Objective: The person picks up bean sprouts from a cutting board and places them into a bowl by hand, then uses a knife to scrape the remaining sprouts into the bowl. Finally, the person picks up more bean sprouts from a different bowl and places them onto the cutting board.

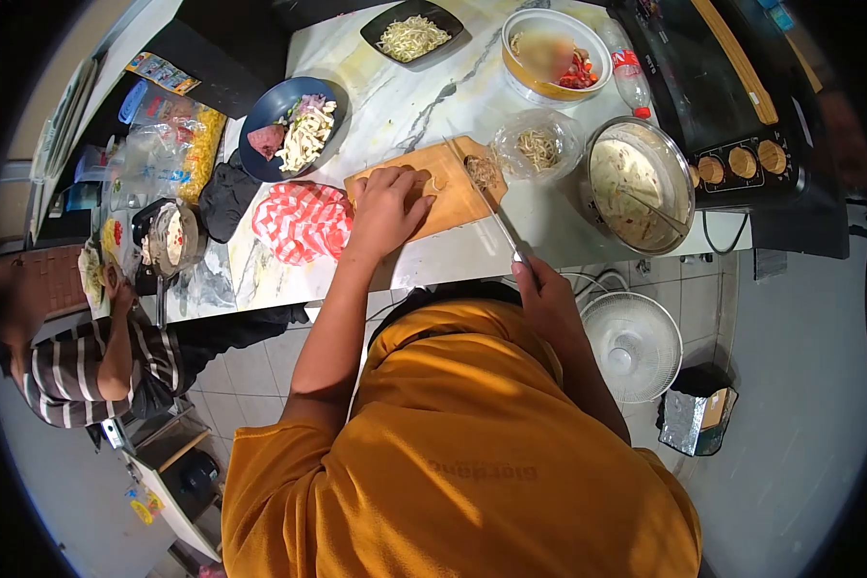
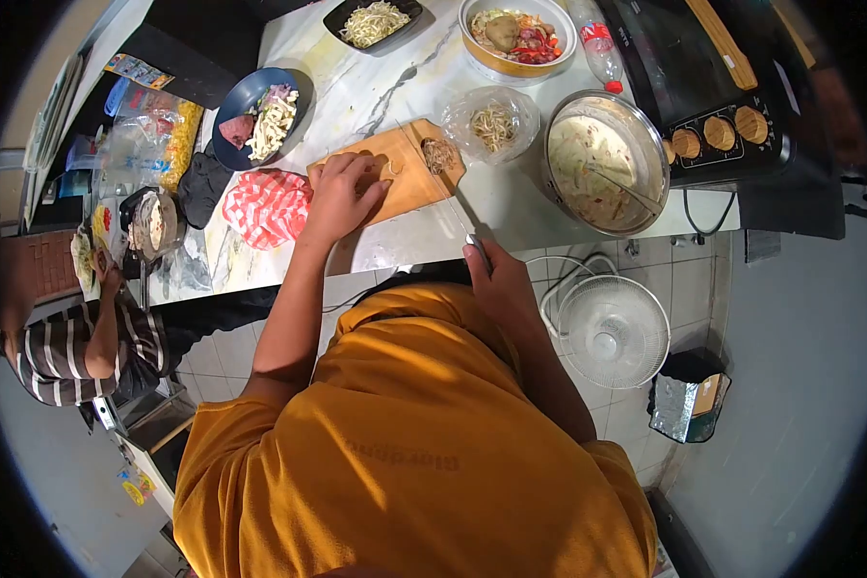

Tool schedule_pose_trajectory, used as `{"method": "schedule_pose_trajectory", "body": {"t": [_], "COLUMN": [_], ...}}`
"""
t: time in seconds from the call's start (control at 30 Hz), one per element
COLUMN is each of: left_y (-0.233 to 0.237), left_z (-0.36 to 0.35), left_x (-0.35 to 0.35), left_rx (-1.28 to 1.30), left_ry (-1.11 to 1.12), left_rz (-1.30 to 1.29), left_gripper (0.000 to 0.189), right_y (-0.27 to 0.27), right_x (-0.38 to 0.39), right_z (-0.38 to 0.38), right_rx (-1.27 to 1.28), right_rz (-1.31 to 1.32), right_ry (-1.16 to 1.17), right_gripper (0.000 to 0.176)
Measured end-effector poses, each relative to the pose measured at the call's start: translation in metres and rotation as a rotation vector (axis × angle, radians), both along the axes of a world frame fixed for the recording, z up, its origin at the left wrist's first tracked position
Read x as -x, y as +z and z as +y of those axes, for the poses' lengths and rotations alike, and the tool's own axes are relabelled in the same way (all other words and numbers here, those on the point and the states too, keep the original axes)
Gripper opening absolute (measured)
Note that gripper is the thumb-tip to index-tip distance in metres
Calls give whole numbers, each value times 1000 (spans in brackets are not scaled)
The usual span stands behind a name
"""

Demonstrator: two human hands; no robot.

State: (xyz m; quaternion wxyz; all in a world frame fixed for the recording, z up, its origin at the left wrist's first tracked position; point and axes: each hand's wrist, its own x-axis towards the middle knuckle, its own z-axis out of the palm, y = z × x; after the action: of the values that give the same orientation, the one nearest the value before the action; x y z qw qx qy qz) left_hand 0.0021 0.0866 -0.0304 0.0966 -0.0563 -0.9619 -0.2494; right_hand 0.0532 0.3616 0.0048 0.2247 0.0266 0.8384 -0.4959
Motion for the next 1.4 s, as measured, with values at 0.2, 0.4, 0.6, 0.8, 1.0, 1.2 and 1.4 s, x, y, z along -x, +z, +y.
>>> {"method": "schedule_pose_trajectory", "body": {"t": [0.2,0.4,0.6,0.8,1.0,1.2,1.4], "left_y": [-11,-12,-9,-15,-19,-18,-16], "left_z": [1,5,11,13,11,11,12], "left_x": [7,7,6,8,9,9,11], "left_rx": [-11,-6,-57,-57,-59,-61,-50], "left_ry": [10,38,51,27,32,36,37], "left_rz": [40,21,42,102,130,125,120], "left_gripper": [22,17,16,13,13,12,11], "right_y": [-8,-8,-9,-4,-3,-4,1], "right_x": [-1,-3,-4,-5,-6,-6,-6], "right_z": [-4,-8,-7,-8,-11,-11,-15], "right_rx": [59,29,0,13,-27,-65,-103], "right_rz": [-7,-57,-49,-56,-48,-30,-14], "right_ry": [38,77,41,71,81,87,100], "right_gripper": [34,31,32,35,36,35,35]}}
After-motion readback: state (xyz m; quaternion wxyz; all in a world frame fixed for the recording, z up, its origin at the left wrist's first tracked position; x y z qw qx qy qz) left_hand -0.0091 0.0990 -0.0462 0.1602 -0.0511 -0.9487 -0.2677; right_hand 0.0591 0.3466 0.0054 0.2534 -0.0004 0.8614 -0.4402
